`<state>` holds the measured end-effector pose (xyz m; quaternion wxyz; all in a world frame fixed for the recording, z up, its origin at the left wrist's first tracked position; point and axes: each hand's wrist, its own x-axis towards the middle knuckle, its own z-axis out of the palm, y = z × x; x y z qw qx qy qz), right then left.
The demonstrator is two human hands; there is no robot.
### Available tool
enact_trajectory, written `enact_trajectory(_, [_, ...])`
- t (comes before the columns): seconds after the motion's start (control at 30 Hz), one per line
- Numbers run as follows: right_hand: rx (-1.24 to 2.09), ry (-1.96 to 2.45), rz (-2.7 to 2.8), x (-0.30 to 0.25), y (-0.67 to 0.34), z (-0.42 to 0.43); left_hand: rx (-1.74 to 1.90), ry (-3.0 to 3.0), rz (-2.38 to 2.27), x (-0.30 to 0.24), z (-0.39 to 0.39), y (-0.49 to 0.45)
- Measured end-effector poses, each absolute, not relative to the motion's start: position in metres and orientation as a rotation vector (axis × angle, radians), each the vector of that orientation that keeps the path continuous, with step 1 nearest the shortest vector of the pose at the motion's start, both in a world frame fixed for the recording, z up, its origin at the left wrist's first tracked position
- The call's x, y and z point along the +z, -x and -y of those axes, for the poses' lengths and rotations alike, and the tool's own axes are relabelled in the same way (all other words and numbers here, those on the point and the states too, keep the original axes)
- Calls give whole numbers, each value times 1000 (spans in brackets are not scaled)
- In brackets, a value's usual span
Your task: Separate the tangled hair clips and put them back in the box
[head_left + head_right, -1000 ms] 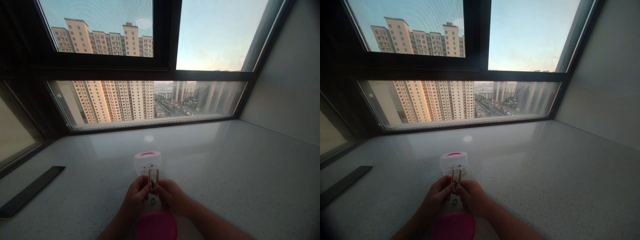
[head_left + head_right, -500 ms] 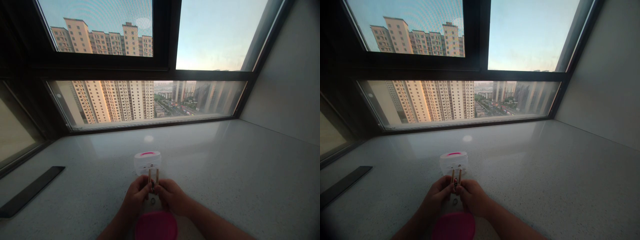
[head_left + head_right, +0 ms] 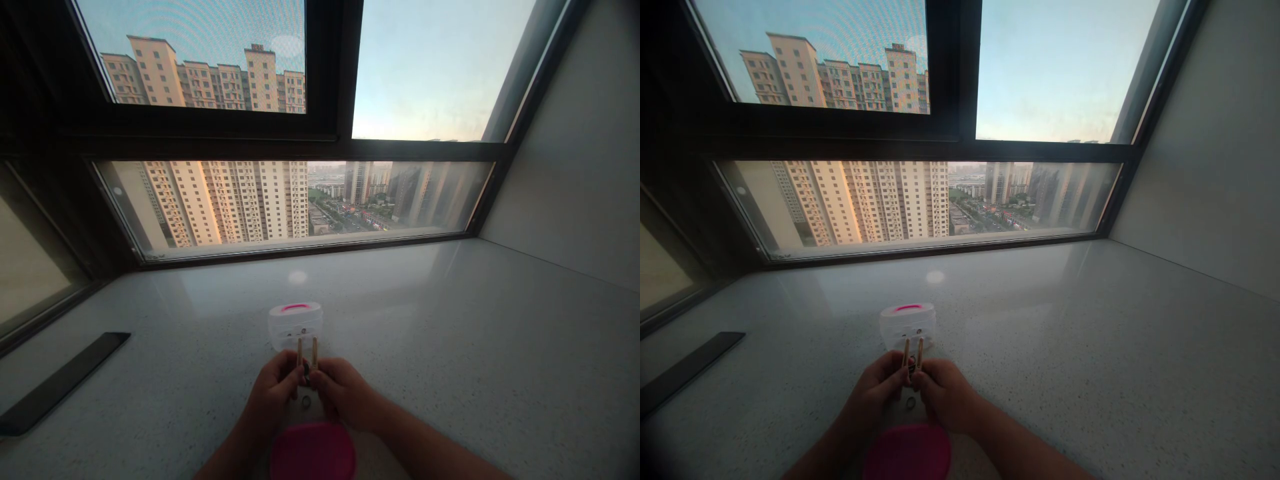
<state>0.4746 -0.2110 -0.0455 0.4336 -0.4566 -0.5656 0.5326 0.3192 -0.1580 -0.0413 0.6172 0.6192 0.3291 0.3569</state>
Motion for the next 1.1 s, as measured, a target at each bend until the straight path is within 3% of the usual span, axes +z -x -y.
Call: enact_trajectory(1.1, [1341, 1096, 1389, -48, -475, 211, 809, -1421, -766, -39, 161, -319])
